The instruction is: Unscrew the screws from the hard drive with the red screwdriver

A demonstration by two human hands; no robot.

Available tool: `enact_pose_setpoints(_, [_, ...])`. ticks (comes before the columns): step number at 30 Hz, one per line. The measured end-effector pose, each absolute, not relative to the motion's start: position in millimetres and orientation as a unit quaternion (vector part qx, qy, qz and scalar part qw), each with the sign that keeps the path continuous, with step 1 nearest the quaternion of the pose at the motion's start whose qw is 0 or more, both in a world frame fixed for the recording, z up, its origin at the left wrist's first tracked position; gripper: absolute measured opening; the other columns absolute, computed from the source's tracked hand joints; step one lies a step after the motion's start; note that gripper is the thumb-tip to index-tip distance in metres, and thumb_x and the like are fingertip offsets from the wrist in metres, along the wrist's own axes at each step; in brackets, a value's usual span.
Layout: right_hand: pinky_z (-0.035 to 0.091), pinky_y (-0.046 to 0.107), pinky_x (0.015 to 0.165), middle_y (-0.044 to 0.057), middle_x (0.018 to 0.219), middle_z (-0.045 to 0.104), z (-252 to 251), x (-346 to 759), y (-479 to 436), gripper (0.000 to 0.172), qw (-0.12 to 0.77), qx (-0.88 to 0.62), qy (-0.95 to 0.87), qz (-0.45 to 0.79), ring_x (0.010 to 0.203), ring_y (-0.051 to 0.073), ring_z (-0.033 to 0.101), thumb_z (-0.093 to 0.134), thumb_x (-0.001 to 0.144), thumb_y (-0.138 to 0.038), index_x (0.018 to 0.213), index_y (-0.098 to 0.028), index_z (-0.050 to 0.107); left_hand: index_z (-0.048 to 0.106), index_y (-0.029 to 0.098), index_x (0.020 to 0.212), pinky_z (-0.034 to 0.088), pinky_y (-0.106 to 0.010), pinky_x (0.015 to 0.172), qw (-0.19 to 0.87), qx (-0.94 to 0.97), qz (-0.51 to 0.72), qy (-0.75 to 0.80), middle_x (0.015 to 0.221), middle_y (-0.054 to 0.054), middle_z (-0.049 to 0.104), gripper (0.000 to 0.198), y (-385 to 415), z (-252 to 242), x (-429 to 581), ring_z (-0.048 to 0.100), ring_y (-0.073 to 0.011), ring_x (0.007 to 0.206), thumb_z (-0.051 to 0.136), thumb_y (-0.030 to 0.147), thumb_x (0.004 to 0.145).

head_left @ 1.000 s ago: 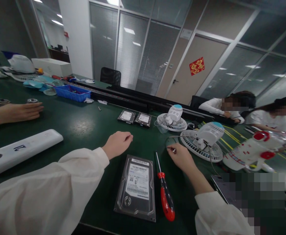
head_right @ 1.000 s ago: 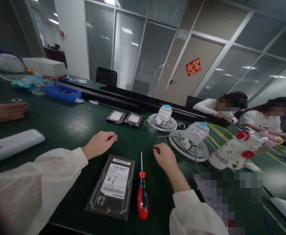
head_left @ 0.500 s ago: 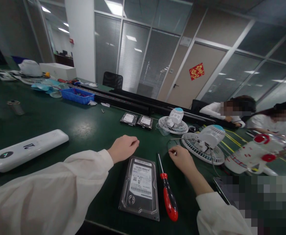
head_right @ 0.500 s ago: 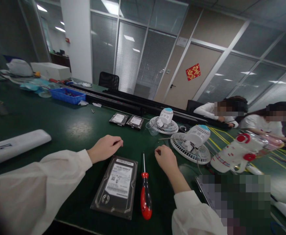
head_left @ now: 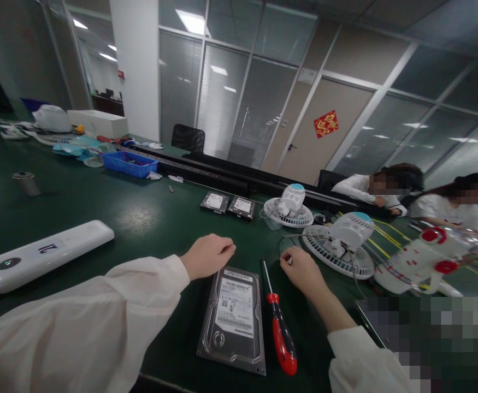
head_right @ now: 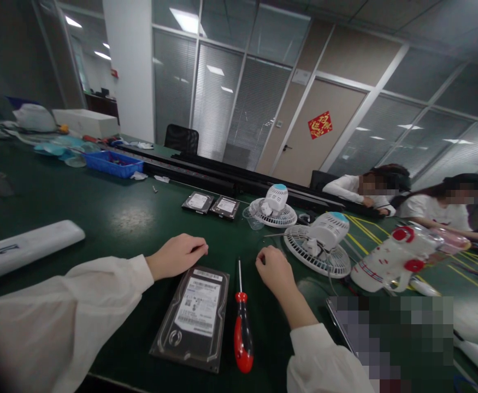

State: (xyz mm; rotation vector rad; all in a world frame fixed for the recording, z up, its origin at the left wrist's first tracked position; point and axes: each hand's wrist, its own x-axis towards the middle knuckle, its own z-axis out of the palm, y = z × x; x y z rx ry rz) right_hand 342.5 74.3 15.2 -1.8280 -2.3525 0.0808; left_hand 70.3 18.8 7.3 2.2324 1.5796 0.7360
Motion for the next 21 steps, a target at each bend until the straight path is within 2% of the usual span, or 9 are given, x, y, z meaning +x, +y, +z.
enact_pose_setpoints(5, [0.044, 0.038, 0.089, 0.013, 0.101, 0.07, 9.4, 344.4, 77.9, 0.017, 0.109, -0.599, -0.793, 0.024, 0.106, 0.029, 0.061, 0.051, 0.091, -0.016, 0.086, -0.014, 0.068, 0.071, 0.021, 0.084, 0.049, -0.033, 0.074, 0.146, 0.78, 0.251, 0.554, 0.091, -0.006, 0.078, 0.038, 20.5, 4.8, 70.9, 0.072, -0.0226, 0.085, 0.043, 0.035, 0.104])
enact_pose_setpoints(11, [0.044, 0.042, 0.094, 0.013, 0.095, 0.07, 14.0, 339.4, 74.8, 0.014, 0.183, -0.579, -0.793, 0.047, 0.102, 0.029, 0.058, 0.054, 0.088, -0.016, 0.083, -0.015, 0.067, 0.072, 0.022, 0.087, 0.049, -0.032, 0.075, 0.141, 0.789, 0.249, 0.543, 0.091, -0.005, 0.078, 0.034, 20.3, 1.8, 72.6, 0.072, -0.0216, 0.085, 0.045, 0.033, 0.103])
enact_pose_setpoints(16, [0.048, 0.04, 0.089, 0.01, 0.09, 0.07, 16.1, 325.8, 65.0, 0.019, 0.232, -0.534, -0.798, 0.156, 0.092, 0.025, 0.061, 0.055, 0.088, -0.028, 0.086, -0.016, 0.069, 0.073, 0.022, 0.087, 0.049, -0.032, 0.074, 0.144, 0.798, 0.244, 0.531, 0.09, -0.004, 0.078, 0.033, 19.6, 2.1, 74.1, 0.072, -0.0212, 0.084, 0.046, 0.032, 0.103])
enact_pose_setpoints(21, [0.046, 0.038, 0.089, 0.008, 0.087, 0.071, 15.0, 312.8, 50.7, 0.024, 0.215, -0.461, -0.82, 0.263, 0.091, 0.023, 0.061, 0.06, 0.084, -0.039, 0.082, -0.018, 0.072, 0.074, 0.022, 0.088, 0.049, -0.032, 0.076, 0.139, 0.797, 0.242, 0.535, 0.09, -0.004, 0.078, 0.031, 19.7, 2.6, 74.9, 0.072, -0.0219, 0.085, 0.047, 0.03, 0.101])
